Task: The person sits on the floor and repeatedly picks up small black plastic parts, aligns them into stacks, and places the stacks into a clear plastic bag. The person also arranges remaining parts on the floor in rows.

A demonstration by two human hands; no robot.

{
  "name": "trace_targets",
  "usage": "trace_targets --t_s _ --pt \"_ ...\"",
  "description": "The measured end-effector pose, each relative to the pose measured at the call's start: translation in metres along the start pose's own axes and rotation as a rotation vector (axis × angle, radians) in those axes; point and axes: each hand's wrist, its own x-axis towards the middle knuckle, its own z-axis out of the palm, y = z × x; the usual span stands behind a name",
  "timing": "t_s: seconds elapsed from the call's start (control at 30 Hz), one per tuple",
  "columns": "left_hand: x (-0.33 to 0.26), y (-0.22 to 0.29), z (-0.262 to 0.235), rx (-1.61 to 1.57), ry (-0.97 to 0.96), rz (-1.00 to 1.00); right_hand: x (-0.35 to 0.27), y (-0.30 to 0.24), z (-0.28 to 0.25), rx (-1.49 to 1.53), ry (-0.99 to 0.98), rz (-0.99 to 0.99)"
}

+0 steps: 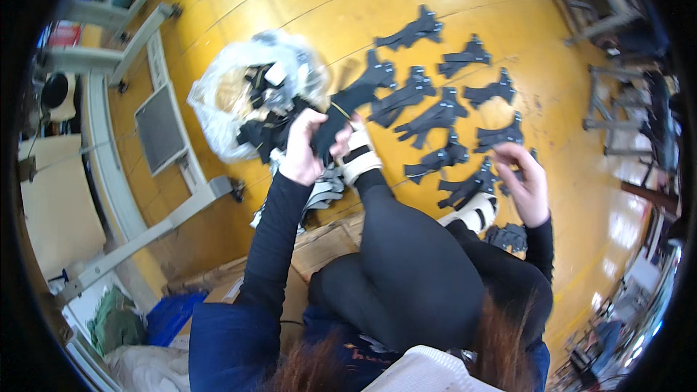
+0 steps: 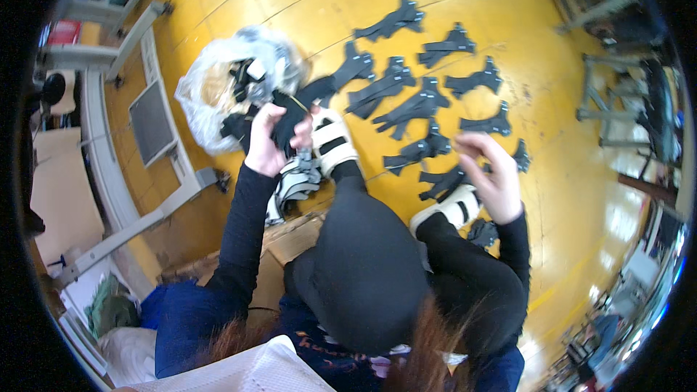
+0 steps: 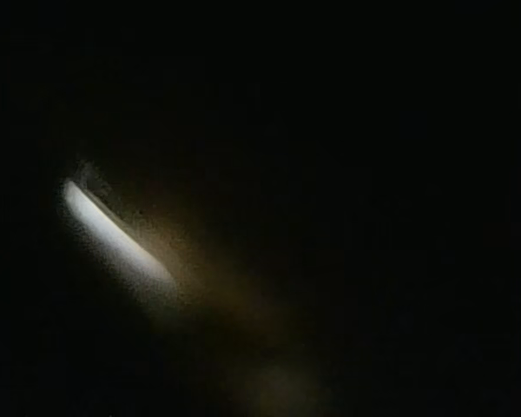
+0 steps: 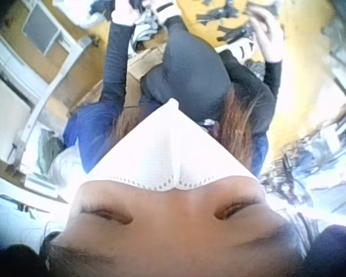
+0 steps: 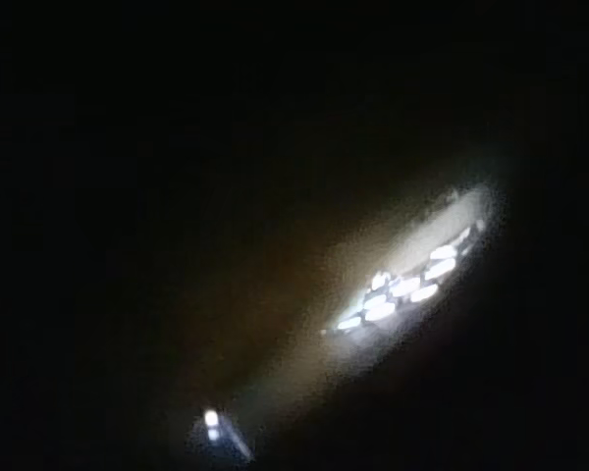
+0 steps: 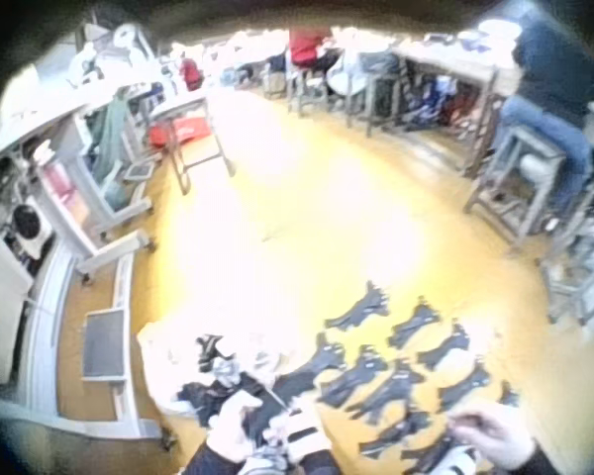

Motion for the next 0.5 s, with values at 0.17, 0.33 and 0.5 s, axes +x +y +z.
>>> trace_targets --t_s 0.17,0.33,0.5 --pt "-0.007 -0.026 0.140 0.350 -0.451 -0.059 -0.012 -0.056 -0.017 -0.308 0.370 -0.512" --pt "-0.013 -0.041 0.266 0.070 -0.448 -0.377 -0.084 -0.057 -0.050 0.154 0.497 -0.429" --pt "-0.020 -0.062 0.347 0.346 -0.481 -0.441 -0.135 -0.067 -0.051 0.050 0.866 -0.615"
